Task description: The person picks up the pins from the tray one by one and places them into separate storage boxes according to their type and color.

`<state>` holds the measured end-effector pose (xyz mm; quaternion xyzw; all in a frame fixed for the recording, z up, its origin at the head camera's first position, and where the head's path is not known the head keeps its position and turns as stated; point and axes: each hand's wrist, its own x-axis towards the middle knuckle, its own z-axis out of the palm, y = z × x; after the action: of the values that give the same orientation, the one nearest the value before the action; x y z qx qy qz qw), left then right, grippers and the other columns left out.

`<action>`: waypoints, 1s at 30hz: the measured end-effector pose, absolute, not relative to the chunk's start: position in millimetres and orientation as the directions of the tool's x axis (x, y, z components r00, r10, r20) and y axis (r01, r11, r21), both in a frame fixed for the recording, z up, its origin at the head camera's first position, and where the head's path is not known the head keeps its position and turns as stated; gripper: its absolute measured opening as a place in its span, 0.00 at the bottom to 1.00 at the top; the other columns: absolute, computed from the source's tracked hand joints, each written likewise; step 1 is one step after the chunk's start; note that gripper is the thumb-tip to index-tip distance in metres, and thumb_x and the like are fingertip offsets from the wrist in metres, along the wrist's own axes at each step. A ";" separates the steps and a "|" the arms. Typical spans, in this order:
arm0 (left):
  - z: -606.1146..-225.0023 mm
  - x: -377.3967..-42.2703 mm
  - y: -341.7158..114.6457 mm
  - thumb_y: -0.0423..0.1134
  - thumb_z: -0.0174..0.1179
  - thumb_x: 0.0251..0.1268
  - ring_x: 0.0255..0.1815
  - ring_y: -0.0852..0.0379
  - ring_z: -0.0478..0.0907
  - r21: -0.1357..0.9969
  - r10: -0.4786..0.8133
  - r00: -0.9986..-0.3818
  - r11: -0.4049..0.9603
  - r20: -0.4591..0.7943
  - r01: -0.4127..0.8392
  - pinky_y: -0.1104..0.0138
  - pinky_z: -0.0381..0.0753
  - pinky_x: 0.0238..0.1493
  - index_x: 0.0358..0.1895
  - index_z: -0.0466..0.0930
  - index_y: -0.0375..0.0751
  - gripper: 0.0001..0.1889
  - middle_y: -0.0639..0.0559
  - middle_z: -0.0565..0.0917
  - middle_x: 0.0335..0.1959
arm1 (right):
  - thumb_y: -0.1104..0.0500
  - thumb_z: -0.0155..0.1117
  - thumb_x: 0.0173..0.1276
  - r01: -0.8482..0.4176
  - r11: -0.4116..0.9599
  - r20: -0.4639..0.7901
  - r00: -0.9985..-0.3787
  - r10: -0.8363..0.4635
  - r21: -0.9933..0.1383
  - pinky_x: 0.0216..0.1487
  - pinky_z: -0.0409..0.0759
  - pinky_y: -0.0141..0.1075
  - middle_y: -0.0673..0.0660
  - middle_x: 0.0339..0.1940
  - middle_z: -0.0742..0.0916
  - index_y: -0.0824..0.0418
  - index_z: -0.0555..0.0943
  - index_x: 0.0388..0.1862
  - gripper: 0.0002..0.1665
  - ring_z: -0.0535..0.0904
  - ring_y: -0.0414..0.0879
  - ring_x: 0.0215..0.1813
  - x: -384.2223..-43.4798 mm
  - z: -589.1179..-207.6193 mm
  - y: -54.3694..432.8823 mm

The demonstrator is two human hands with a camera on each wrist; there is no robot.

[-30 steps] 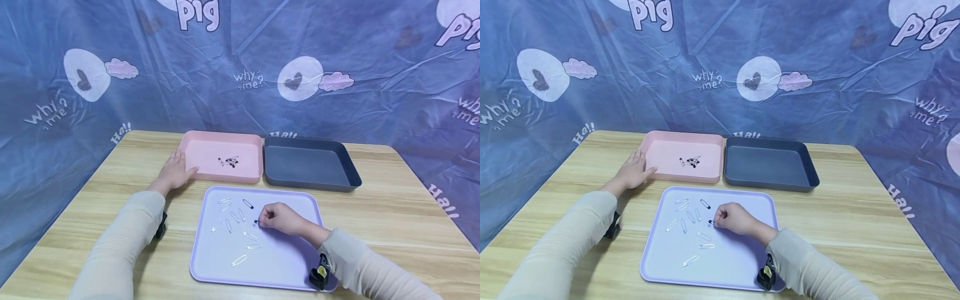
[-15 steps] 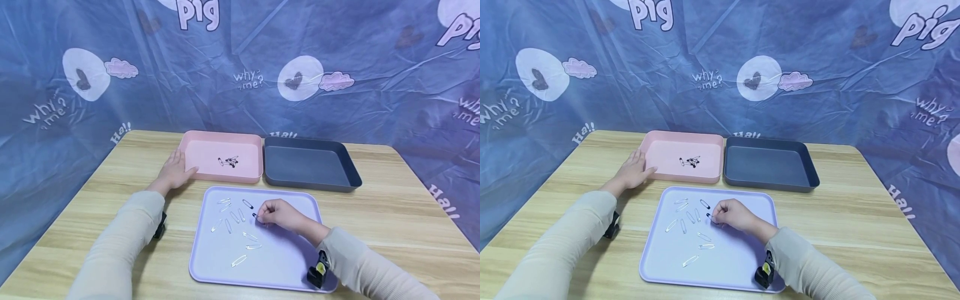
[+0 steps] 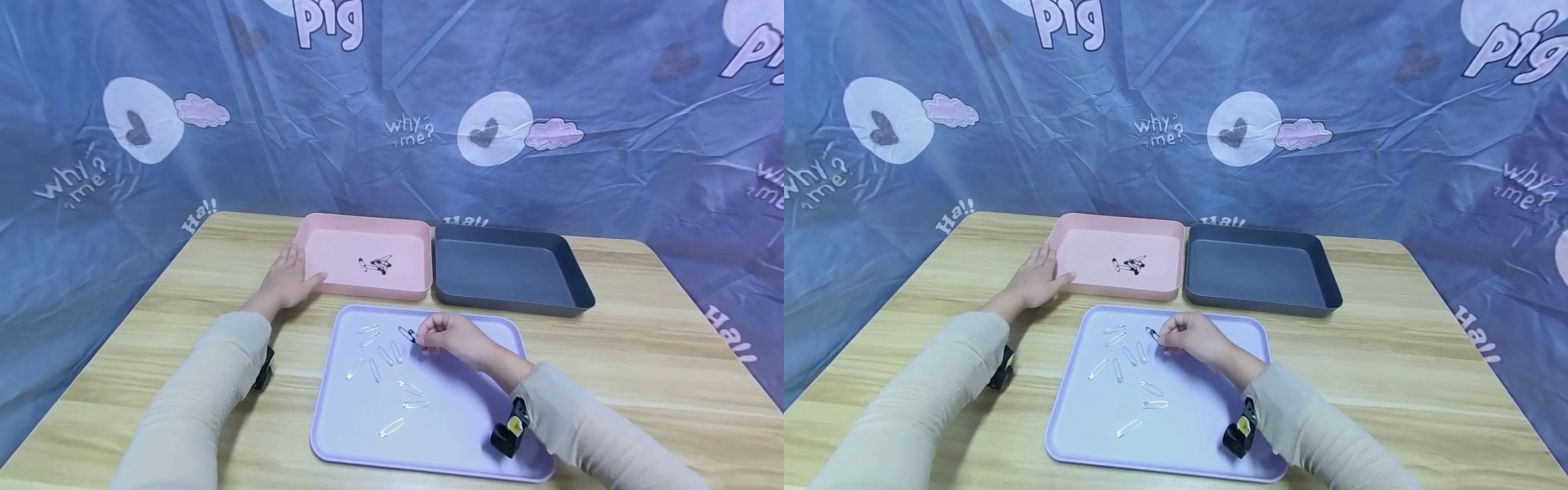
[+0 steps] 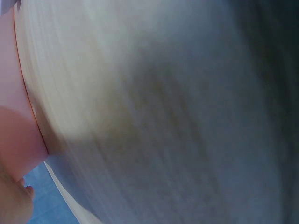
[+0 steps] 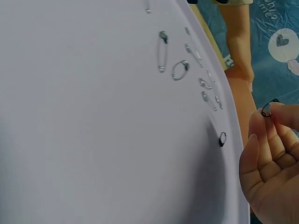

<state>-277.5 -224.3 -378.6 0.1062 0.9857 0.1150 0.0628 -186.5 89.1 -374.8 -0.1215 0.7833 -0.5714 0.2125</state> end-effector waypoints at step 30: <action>-378.2 -276.8 -223.3 0.60 0.33 0.62 0.65 0.39 0.32 0.233 0.231 -0.969 0.951 -0.092 0.205 0.55 0.33 0.63 0.62 0.34 0.20 0.44 0.29 0.35 0.64 | 0.72 0.53 0.57 0.133 0.120 -0.164 -0.935 -0.314 -0.984 0.29 0.78 0.35 0.68 0.28 0.80 0.74 0.74 0.31 0.04 0.77 0.43 0.23 -234.4 -356.5 66.1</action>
<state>-276.8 -223.3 -378.2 0.1106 0.9858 0.1114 0.0592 -234.4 66.1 -356.5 -0.0622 0.7290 -0.6604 0.1692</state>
